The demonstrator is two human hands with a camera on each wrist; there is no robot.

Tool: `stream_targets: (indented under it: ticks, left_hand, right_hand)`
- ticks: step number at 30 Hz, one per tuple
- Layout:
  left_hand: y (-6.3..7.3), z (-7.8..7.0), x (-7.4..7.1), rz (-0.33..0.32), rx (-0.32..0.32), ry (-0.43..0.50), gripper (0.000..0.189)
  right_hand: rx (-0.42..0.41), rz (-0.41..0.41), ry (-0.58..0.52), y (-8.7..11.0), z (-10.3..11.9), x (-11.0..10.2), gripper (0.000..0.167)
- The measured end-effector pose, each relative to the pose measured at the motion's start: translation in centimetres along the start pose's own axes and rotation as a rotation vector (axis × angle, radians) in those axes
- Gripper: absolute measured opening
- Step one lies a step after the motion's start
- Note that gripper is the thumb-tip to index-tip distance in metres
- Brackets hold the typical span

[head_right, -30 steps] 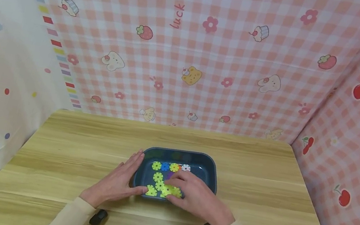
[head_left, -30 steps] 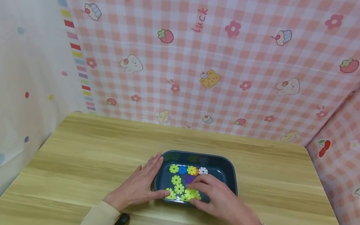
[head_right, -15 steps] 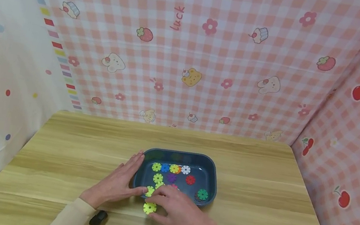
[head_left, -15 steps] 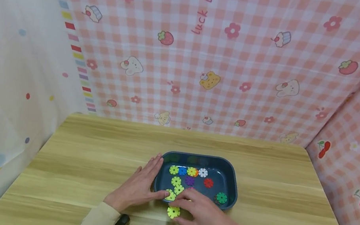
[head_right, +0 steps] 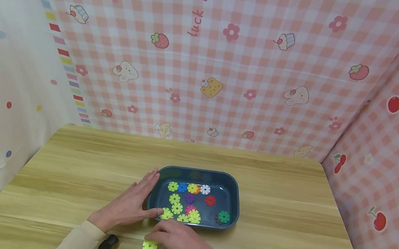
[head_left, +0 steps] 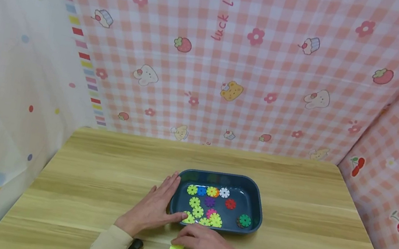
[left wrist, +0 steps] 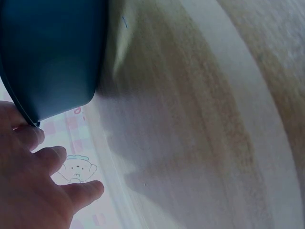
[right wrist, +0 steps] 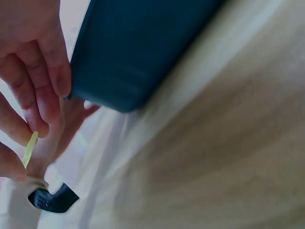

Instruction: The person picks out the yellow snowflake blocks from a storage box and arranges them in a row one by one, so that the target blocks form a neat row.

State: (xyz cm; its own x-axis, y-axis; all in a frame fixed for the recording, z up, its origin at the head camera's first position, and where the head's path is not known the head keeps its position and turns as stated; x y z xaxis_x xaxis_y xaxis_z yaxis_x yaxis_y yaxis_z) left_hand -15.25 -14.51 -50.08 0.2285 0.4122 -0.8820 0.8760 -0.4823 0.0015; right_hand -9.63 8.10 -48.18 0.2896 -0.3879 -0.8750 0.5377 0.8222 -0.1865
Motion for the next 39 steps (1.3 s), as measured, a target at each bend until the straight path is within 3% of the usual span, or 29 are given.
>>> stream_targets:
  ticks: [17,27,39]
  left_hand:
    - [0.1,-0.2,0.0,0.012,-0.030,-0.005,0.108]
    - [0.0,-0.1,0.1,0.005,-0.033,0.003,0.107]
    - [0.0,-0.2,0.1,0.000,-0.021,0.006,0.106]
  right_hand:
    - [-0.009,0.182,-0.032,-0.9,0.2,2.4,0.031]
    - [-0.028,0.193,0.019,-1.3,0.0,3.1,0.028]
    - [0.017,0.230,0.085,-1.7,-0.4,3.7,0.031]
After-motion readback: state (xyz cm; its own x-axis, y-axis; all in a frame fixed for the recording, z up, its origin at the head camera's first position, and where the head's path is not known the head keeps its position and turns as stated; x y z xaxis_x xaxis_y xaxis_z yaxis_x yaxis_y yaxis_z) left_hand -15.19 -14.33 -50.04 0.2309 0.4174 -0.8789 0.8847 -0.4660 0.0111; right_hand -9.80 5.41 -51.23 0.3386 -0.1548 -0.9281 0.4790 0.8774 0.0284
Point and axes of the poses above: each hand's wrist, its own y-axis away from the middle knuckle, its own x-axis out of the palm, z = x × y, the point moved 1 cm from there along -y, towards the middle knuckle, and after that the axes turned 6 degrees about x, right-handed, at the moved point
